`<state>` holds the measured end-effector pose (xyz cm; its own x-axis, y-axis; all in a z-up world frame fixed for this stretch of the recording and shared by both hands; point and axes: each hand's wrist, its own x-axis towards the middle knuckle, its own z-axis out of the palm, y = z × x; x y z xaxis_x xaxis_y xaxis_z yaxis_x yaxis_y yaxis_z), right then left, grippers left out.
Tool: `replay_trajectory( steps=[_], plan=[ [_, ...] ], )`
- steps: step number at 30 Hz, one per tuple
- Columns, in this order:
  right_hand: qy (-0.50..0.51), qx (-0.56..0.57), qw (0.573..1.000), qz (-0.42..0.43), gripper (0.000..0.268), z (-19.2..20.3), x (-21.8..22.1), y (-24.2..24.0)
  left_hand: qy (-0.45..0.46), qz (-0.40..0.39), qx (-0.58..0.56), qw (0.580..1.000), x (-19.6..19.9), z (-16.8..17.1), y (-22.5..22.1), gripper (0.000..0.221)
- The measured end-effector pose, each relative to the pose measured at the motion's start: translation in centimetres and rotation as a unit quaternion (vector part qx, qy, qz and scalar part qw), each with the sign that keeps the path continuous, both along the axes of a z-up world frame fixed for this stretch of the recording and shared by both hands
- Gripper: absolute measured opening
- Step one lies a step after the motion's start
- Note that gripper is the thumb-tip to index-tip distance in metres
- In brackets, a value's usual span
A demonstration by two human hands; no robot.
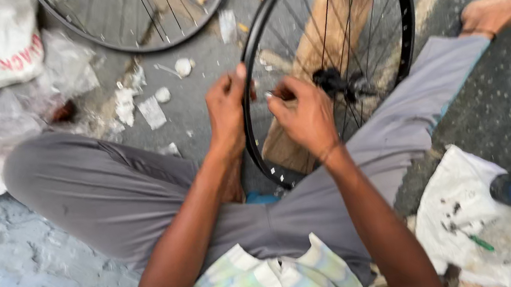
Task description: The person works on a bicycle wheel by holding the rim and fitting metal components onto it by hand.
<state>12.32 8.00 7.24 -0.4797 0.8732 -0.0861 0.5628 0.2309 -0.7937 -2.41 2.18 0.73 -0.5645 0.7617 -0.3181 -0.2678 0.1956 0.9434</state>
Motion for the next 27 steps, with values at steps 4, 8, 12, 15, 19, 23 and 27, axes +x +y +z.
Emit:
replay_trajectory(
  steps=[4,8,12,15,19,23,27],
  plan=[
    [0.108,0.115,0.985,-0.078,0.018,-1.5,0.1,-1.4,-0.102,0.063,0.048,0.992,2.0,-1.6,-1.4,0.037],
    [0.152,0.115,0.982,0.0,0.026,-4.5,0.2,-0.4,-0.153,0.079,0.078,0.982,2.1,-2.0,-2.1,0.035],
    [0.229,-0.052,0.964,0.128,0.051,-4.8,0.6,1.9,-0.15,0.082,0.084,0.982,2.3,-1.2,-1.7,0.036],
    [0.215,-0.267,0.922,0.177,0.059,-4.4,-0.4,3.5,-0.127,0.068,0.092,0.985,2.0,-1.5,-1.6,0.037],
    [0.149,-0.043,0.969,0.191,0.049,-3.6,-0.4,2.0,-0.117,0.081,0.126,0.982,1.9,-2.4,-1.9,0.036],
    [0.162,0.129,0.973,0.096,0.024,-4.2,-0.3,-0.7,-0.155,0.07,0.09,0.981,1.2,-1.5,-1.6,0.034],
    [0.07,0.156,0.978,0.116,0.029,-5.7,-1.0,1.0,-0.222,-0.012,0.121,0.968,0.5,-1.2,-1.2,0.039]
  ],
)
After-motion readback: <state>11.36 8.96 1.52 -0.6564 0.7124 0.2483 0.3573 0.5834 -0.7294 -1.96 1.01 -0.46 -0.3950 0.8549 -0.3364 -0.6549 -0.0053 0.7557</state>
